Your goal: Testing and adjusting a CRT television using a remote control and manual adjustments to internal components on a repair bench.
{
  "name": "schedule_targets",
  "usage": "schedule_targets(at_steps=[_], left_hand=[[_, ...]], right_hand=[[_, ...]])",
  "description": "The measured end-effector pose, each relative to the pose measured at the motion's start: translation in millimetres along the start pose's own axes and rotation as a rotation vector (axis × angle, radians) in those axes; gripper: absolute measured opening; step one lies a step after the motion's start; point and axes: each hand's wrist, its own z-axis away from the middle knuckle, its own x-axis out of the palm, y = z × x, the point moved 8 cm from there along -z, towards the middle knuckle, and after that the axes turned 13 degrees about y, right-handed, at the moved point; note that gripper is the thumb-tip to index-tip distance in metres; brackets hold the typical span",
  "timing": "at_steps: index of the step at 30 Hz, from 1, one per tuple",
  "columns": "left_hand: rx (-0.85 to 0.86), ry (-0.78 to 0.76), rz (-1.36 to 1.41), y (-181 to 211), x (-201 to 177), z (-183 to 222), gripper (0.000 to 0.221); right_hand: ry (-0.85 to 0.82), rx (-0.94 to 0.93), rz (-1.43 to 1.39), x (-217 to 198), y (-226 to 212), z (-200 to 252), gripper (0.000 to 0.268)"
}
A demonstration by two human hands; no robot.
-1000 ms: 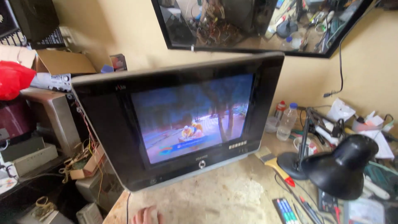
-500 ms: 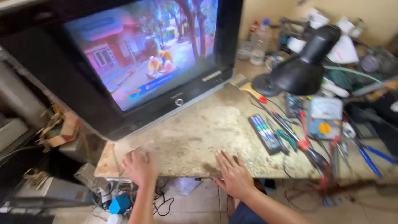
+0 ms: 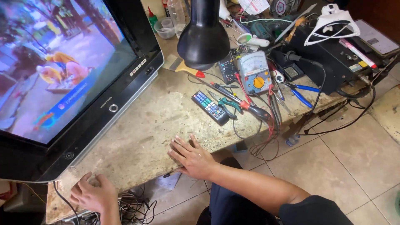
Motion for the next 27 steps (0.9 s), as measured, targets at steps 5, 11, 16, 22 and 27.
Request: schedule_targets(at_steps=[5, 11, 16, 22, 27], left_hand=[[-0.036, -0.046, 0.012, -5.7, 7.5, -1.1, 0.030], [0.034, -0.035, -0.013, -9.4, 9.0, 2.8, 0.031], [0.044, -0.047, -0.063, -1.9, 2.1, 2.9, 0.030], [0.262, 0.110, -0.179, -2.0, -0.8, 11.5, 0.024], [0.224, 0.171, -0.136, -2.1, 4.6, 13.1, 0.021]], right_hand=[[0.013, 0.021, -0.090, -7.6, 3.9, -1.8, 0.070], [0.439, 0.063, -0.462, -103.1, 31.0, 13.8, 0.035], [0.698, 0.421, -0.103, -179.5, 181.1, 39.2, 0.032], [0.188, 1.067, 0.043, -158.1, 350.7, 39.0, 0.104], [-0.082, 1.246, 0.102, -103.6, 380.6, 34.1, 0.110]])
